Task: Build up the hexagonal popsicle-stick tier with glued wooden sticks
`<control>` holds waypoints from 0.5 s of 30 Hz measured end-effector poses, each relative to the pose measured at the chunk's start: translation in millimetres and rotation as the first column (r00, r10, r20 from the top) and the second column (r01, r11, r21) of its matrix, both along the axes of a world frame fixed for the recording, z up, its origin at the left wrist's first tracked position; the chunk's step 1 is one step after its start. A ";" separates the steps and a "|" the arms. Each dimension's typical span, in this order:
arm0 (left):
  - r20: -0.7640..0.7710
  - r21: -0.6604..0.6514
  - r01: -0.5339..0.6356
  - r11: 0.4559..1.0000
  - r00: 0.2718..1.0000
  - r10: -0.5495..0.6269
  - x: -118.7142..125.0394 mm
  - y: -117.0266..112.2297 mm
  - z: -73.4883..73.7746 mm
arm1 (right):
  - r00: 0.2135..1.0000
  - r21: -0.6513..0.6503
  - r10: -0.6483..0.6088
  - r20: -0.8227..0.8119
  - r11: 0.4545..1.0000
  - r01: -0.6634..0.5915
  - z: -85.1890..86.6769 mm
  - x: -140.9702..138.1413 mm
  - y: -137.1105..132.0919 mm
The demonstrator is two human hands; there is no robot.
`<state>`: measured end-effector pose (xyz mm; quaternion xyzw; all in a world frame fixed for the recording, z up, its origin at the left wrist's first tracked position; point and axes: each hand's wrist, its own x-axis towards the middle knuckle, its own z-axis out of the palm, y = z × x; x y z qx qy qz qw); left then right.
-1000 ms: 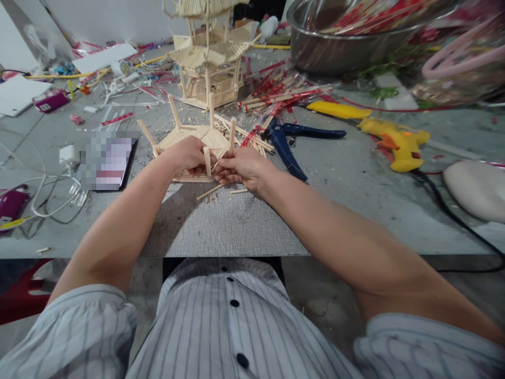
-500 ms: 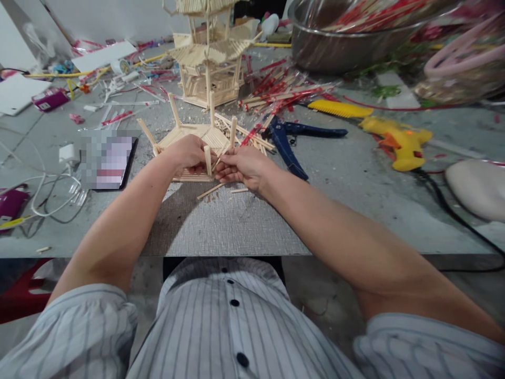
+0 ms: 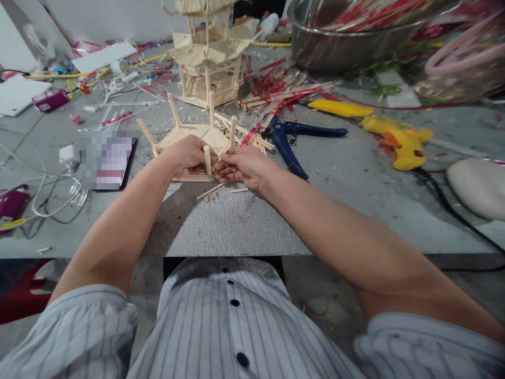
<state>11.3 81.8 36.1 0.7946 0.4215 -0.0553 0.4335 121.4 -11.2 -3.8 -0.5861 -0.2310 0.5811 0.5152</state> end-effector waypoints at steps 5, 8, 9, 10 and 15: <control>0.012 0.000 0.016 1.000 1.000 -0.016 0.5 5.4 -4.4 | 1.000 -0.002 0.004 0.001 1.000 -0.004 -0.4 -0.3 -0.2; 0.025 0.006 0.015 1.000 1.000 -0.015 0.2 5.0 -4.9 | 1.000 -0.006 0.000 -0.009 1.000 0.000 -1.5 0.7 0.4; 0.025 0.008 0.014 1.000 1.000 -0.014 0.1 4.0 -4.4 | 1.000 -0.005 -0.004 -0.016 1.000 0.004 -1.9 1.1 0.7; 0.025 0.010 0.015 1.000 1.000 -0.015 0.1 3.0 -3.7 | 1.000 -0.004 -0.008 -0.023 1.000 0.008 -2.1 1.4 0.9; 0.011 0.015 0.035 0.999 0.999 -0.035 0.4 1.9 -2.1 | 1.000 -0.014 -0.015 -0.027 1.000 0.015 -1.0 1.3 1.3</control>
